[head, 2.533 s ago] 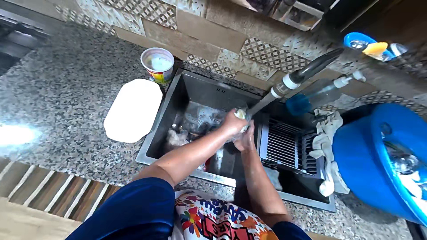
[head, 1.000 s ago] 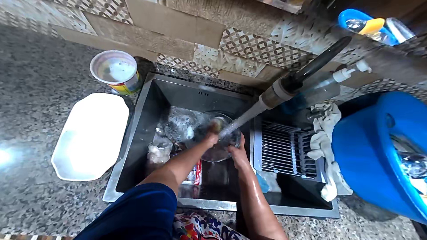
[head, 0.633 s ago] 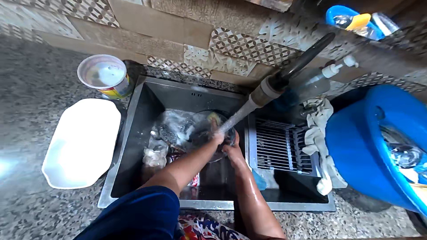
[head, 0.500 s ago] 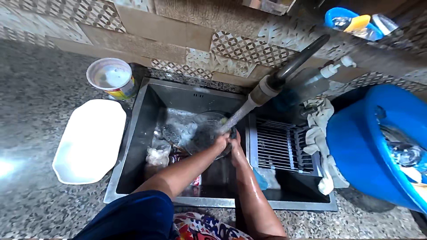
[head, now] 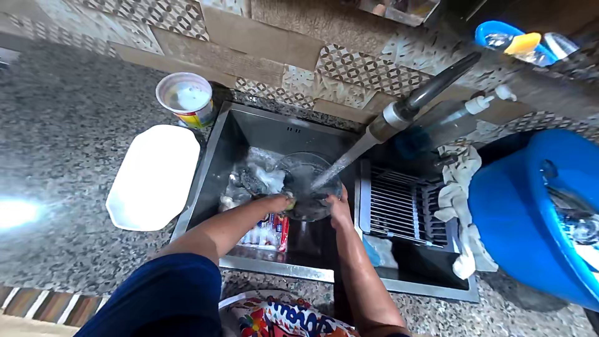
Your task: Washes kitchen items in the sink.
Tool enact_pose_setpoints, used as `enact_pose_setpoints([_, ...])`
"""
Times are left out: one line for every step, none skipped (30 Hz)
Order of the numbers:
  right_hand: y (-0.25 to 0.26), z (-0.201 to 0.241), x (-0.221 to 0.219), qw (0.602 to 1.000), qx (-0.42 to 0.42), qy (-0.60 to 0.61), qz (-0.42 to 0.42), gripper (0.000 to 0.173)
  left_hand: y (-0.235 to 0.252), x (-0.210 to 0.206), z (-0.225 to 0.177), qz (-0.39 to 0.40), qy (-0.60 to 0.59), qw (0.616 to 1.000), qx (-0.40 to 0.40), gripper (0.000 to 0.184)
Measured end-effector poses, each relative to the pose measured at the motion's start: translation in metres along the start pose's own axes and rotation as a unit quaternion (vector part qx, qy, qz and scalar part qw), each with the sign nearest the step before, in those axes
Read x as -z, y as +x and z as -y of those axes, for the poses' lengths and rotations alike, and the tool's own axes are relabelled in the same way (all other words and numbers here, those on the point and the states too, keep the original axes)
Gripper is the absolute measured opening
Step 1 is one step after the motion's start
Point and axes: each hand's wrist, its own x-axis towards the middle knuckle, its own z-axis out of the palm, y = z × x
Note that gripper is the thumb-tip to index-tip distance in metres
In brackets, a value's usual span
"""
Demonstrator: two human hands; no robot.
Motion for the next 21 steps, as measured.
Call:
enact_pose_setpoints([0.000, 0.000, -0.001, 1.000, -0.004, 0.001, -0.004, 0.074, 0.008, 0.000, 0.007, -0.020, 0.045, 0.999, 0.019, 0.050])
enact_pose_setpoints([0.000, -0.001, -0.002, 1.000, -0.010, -0.001, -0.008, 0.075, 0.015, -0.002, 0.013, -0.043, 0.084, 0.995, 0.043, 0.042])
enact_pose_setpoints([-0.001, -0.003, -0.001, 1.000, -0.017, -0.008, -0.006, 0.076, 0.023, -0.005, 0.020, -0.071, 0.101, 0.990, 0.063, 0.040])
enact_pose_setpoints([0.000, -0.004, 0.001, 1.000, -0.022, -0.019, 0.003, 0.080, 0.030, -0.004, 0.023, -0.096, 0.111, 0.986, 0.078, 0.046])
enact_pose_setpoints([0.001, -0.004, 0.002, 0.999, -0.023, -0.032, 0.016, 0.083, 0.037, 0.001, 0.025, -0.109, 0.122, 0.982, 0.092, 0.053])
enact_pose_setpoints([0.003, -0.006, 0.003, 0.998, -0.019, -0.047, 0.032, 0.087, 0.048, 0.006, 0.025, -0.111, 0.142, 0.977, 0.110, 0.059])
enact_pose_setpoints([0.004, -0.007, 0.005, 0.997, -0.015, -0.062, 0.044, 0.090, 0.060, 0.010, 0.024, -0.107, 0.169, 0.971, 0.128, 0.062])
enact_pose_setpoints([0.005, -0.008, 0.006, 0.996, -0.008, -0.076, 0.051, 0.091, 0.071, 0.015, 0.022, -0.108, 0.192, 0.965, 0.142, 0.061])
enact_pose_setpoints([0.007, -0.007, 0.007, 0.994, 0.001, -0.087, 0.059, 0.092, 0.082, 0.020, 0.018, -0.114, 0.219, 0.958, 0.146, 0.059])
enact_pose_setpoints([0.007, -0.006, 0.009, 0.993, 0.011, -0.098, 0.066, 0.092, 0.090, 0.022, 0.014, -0.122, 0.242, 0.952, 0.142, 0.060])
enact_pose_setpoints([0.008, -0.006, 0.010, 0.992, 0.021, -0.105, 0.069, 0.093, 0.095, 0.023, 0.011, -0.127, 0.258, 0.948, 0.138, 0.061])
enact_pose_setpoints([0.008, -0.006, 0.011, 0.991, 0.023, -0.110, 0.071, 0.093, 0.098, 0.022, 0.012, -0.131, 0.262, 0.947, 0.135, 0.062])
enact_pose_setpoints([0.008, -0.006, 0.010, 0.991, 0.022, -0.113, 0.069, 0.094, 0.098, 0.020, 0.015, -0.134, 0.252, 0.949, 0.134, 0.064])
enact_pose_setpoints([0.007, -0.006, 0.009, 0.991, 0.017, -0.111, 0.066, 0.094, 0.094, 0.018, 0.017, -0.134, 0.232, 0.953, 0.142, 0.066])
enact_pose_setpoints([0.005, -0.005, 0.007, 0.992, 0.012, -0.106, 0.064, 0.092, 0.088, 0.014, 0.015, -0.129, 0.204, 0.957, 0.163, 0.068])
enact_pose_setpoints([0.004, -0.005, 0.006, 0.993, 0.008, -0.096, 0.062, 0.091, 0.081, 0.008, 0.009, -0.122, 0.162, 0.961, 0.190, 0.069])
enact_pose_setpoints([0.003, -0.004, 0.005, 0.995, 0.005, -0.083, 0.059, 0.090, 0.073, 0.002, 0.001, -0.112, 0.128, 0.963, 0.211, 0.069])
enact_pose_setpoints([0.003, -0.003, 0.005, 0.996, 0.002, -0.068, 0.053, 0.088, 0.064, -0.001, -0.009, -0.091, 0.103, 0.965, 0.225, 0.070])
enact_pose_setpoints([0.002, -0.002, 0.005, 0.997, 0.000, -0.052, 0.049, 0.083, 0.052, -0.001, -0.020, -0.062, 0.094, 0.968, 0.223, 0.068])
enact_pose_setpoints([0.002, -0.001, 0.005, 0.998, 0.000, -0.038, 0.046, 0.076, 0.040, 0.000, -0.030, -0.029, 0.088, 0.975, 0.202, 0.059])
enact_pose_setpoints([0.003, 0.000, 0.006, 0.998, -0.002, -0.032, 0.046, 0.068, 0.029, -0.001, -0.038, -0.009, 0.087, 0.982, 0.165, 0.050])
